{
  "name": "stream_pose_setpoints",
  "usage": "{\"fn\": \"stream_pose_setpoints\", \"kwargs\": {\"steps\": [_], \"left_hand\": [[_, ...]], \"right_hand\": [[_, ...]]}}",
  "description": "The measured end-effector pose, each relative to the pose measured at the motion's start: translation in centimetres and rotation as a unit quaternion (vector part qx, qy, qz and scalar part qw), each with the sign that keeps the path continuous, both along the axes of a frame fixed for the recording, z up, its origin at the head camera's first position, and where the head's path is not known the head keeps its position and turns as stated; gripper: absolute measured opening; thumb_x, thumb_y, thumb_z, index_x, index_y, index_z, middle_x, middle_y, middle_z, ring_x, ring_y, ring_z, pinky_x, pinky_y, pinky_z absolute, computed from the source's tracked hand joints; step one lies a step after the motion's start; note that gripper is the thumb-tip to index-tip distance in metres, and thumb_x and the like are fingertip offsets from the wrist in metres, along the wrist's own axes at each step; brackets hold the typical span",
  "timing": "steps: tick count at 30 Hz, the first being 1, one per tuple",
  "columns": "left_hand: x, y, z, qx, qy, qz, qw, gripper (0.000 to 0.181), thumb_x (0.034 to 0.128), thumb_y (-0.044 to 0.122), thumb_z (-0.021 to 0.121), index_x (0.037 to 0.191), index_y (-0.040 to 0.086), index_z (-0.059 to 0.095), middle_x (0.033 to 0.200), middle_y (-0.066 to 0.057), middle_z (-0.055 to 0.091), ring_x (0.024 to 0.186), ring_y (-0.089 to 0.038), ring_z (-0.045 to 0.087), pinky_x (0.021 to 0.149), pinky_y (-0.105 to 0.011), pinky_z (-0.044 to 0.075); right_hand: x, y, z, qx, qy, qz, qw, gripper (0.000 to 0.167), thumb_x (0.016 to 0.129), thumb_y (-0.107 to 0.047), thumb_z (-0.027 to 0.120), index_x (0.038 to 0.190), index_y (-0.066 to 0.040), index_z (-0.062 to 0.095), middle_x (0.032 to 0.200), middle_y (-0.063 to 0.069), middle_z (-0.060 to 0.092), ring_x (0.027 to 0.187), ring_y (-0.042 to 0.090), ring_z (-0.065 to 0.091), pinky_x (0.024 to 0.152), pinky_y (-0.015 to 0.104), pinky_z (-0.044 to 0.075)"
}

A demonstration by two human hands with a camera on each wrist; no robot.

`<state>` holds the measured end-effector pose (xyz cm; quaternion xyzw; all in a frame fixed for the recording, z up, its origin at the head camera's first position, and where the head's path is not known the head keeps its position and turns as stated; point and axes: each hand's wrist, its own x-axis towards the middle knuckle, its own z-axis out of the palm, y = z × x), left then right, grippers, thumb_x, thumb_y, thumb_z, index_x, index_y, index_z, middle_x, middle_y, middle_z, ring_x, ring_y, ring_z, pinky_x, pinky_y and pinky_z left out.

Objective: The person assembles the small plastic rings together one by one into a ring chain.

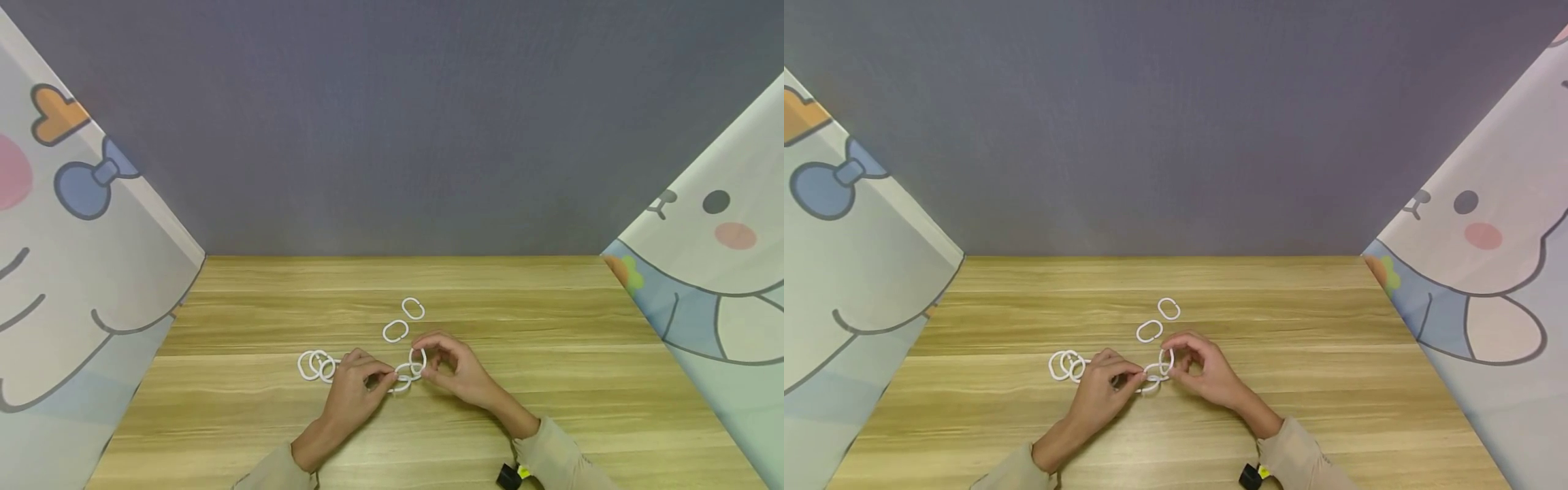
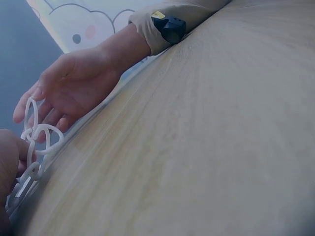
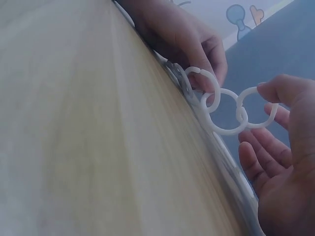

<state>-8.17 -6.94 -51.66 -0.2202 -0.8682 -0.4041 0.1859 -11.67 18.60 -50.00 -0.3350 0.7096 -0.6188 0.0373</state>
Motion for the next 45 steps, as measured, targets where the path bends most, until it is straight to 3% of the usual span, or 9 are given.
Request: {"fn": "stream_pose_setpoints", "kwargs": {"steps": [7, 13, 16, 20, 23, 27, 30, 39, 45], "left_hand": [[0.1, 0.0, 0.0, 0.004, -0.002, 0.0, 1.0, 0.011, 0.085, 0.011, 0.096, 0.087, 0.016, 0.086, 0.086, 0.01, 0.08, 0.083, -0.003, 0.057, 0.077, -0.028, 0.048], [0.0, 0.0, 0.2, 0.006, -0.009, -0.005, 0.9999, 0.01, 0.0862, 0.011, 0.095, 0.088, 0.015, 0.086, 0.087, 0.007, 0.081, 0.084, -0.004, 0.059, 0.077, -0.028, 0.05], [0.0, 0.0, 0.2, 0.005, -0.011, -0.005, 0.9999, 0.01, 0.0865, 0.01, 0.095, 0.088, 0.014, 0.086, 0.087, 0.007, 0.081, 0.084, -0.004, 0.059, 0.077, -0.028, 0.05], [0.0, 0.1, 0.2, 0.006, -0.014, -0.002, 0.9999, 0.01, 0.0865, 0.01, 0.095, 0.088, 0.015, 0.086, 0.087, 0.008, 0.081, 0.084, -0.004, 0.059, 0.077, -0.028, 0.049], [0.0, 0.0, 0.2, 0.008, -0.013, 0.0, 0.9999, 0.01, 0.0865, 0.009, 0.094, 0.087, 0.016, 0.086, 0.087, 0.008, 0.081, 0.083, -0.004, 0.059, 0.077, -0.028, 0.049], [0.0, 0.0, 0.1, 0.014, -0.012, -0.001, 0.9998, 0.011, 0.0859, 0.01, 0.095, 0.087, 0.015, 0.086, 0.087, 0.009, 0.081, 0.083, -0.004, 0.059, 0.076, -0.028, 0.049], [0.0, 0.1, 0.1, 0.017, -0.012, 0.002, 0.9998, 0.011, 0.0856, 0.01, 0.096, 0.087, 0.016, 0.086, 0.087, 0.009, 0.081, 0.083, -0.003, 0.059, 0.076, -0.028, 0.049], [-0.1, 0.1, 0.2, 0.016, -0.012, 0.024, 0.9995, 0.012, 0.0848, 0.01, 0.096, 0.086, 0.016, 0.086, 0.081, 0.011, 0.079, 0.081, -0.003, 0.058, 0.077, -0.03, 0.049], [0.0, 0.1, 0.2, 0.023, -0.011, 0.03, 0.9992, 0.013, 0.0847, 0.008, 0.095, 0.086, 0.015, 0.085, 0.081, 0.011, 0.078, 0.082, -0.003, 0.058, 0.077, -0.031, 0.049]], "right_hand": [[-0.1, 0.1, -0.3, 0.009, 0.027, 0.0, 0.9996, 0.04, 0.091, 0.015, 0.078, 0.128, 0.002, 0.072, 0.135, 0.03, 0.061, 0.114, 0.024, 0.065, 0.087, 0.029, 0.061], [-0.2, 0.3, -0.6, -0.036, 0.019, 0.02, 0.999, 0.056, 0.081, 0.03, 0.067, 0.136, 0.019, 0.064, 0.137, 0.036, 0.054, 0.124, 0.019, 0.068, 0.108, 0.036, 0.058], [-0.4, 0.4, -0.7, -0.067, 0.02, 0.035, 0.9969, 0.059, 0.08, 0.033, 0.066, 0.138, 0.027, 0.057, 0.136, 0.043, 0.048, 0.125, 0.018, 0.068, 0.11, 0.036, 0.057], [-0.5, 0.7, -0.8, -0.093, 0.005, 0.042, 0.9948, 0.059, 0.083, 0.031, 0.071, 0.139, 0.029, 0.054, 0.135, 0.049, 0.042, 0.127, 0.016, 0.068, 0.111, 0.035, 0.055], [-0.5, 1.0, -0.7, -0.087, -0.011, 0.01, 0.9961, 0.051, 0.088, 0.026, 0.074, 0.137, 0.025, 0.059, 0.135, 0.047, 0.045, 0.124, 0.014, 0.07, 0.108, 0.034, 0.056], [-0.4, 1.1, -0.6, -0.05, -0.025, -0.082, 0.9951, 0.031, 0.095, 0.016, 0.077, 0.126, 0.017, 0.073, 0.127, 0.037, 0.059, 0.111, 0.011, 0.073, 0.097, 0.029, 0.062], [-0.4, 1.2, -0.5, -0.031, -0.041, -0.125, 0.9909, 0.029, 0.095, 0.013, 0.079, 0.122, 0.016, 0.074, 0.122, 0.034, 0.064, 0.102, 0.012, 0.073, 0.089, 0.025, 0.064], [-0.5, 1.2, -0.7, 0.028, -0.062, -0.162, 0.9845, 0.034, 0.093, 0.016, 0.078, 0.126, 0.016, 0.073, 0.11, 0.028, 0.072, 0.089, 0.006, 0.073, 0.077, 0.019, 0.062], [-0.4, 1.1, -0.7, 0.043, -0.052, -0.181, 0.9812, 0.016, 0.093, 0.012, 0.081, 0.109, 0.011, 0.08, 0.112, 0.026, 0.071, 0.088, 0.007, 0.074, 0.076, 0.022, 0.064]]}}
